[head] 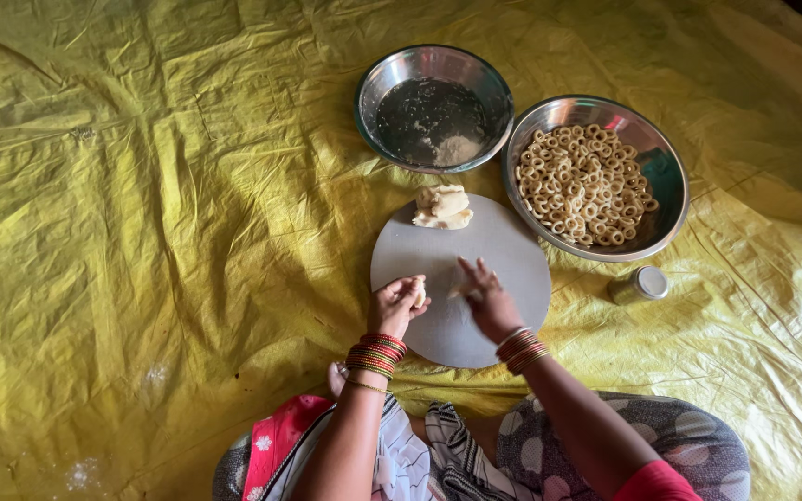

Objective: The person sits on a yellow tarp and shapes small pieces of dough into ring-shaped snacks. They roll the dough into thin strips, join the ends to form loops, and place the finished pieces into a metal bowl. The process is repeated continuously.

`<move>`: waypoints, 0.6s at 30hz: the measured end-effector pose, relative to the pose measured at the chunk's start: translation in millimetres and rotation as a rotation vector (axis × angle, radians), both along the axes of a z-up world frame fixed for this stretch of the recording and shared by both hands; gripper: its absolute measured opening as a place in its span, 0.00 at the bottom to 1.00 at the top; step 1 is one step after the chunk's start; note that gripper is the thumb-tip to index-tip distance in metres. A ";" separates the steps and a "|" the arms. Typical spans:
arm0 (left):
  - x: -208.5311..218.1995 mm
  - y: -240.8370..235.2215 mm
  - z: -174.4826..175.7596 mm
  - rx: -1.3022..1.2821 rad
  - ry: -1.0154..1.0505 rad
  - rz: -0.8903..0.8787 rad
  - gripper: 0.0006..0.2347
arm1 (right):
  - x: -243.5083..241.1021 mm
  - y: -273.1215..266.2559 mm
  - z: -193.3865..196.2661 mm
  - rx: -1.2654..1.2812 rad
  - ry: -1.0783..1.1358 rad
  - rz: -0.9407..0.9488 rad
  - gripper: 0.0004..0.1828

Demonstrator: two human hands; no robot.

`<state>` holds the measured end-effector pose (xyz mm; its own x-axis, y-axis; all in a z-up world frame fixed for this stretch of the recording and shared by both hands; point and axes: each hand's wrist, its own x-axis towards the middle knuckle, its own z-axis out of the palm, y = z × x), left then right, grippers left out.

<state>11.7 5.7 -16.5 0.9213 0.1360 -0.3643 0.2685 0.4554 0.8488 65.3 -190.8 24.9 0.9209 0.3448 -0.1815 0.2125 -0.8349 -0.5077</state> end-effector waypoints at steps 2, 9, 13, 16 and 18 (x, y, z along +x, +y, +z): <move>1.4 -1.0 -4.6 -0.073 0.024 0.032 0.08 | -7.2 5.1 -6.3 -0.131 -0.231 0.150 0.47; -1.2 -9.4 -3.0 0.095 -0.135 0.015 0.09 | -18.0 8.8 20.1 0.336 -0.246 0.202 0.42; -3.9 -11.3 23.0 0.082 -0.112 0.057 0.11 | -26.9 15.8 14.2 0.795 0.291 0.096 0.27; -3.9 -9.0 40.7 0.094 -0.062 0.120 0.14 | -6.6 23.8 5.1 0.869 0.230 0.033 0.18; -3.0 -12.8 46.5 0.103 0.007 0.160 0.15 | 27.8 23.6 9.6 0.705 -0.016 0.066 0.18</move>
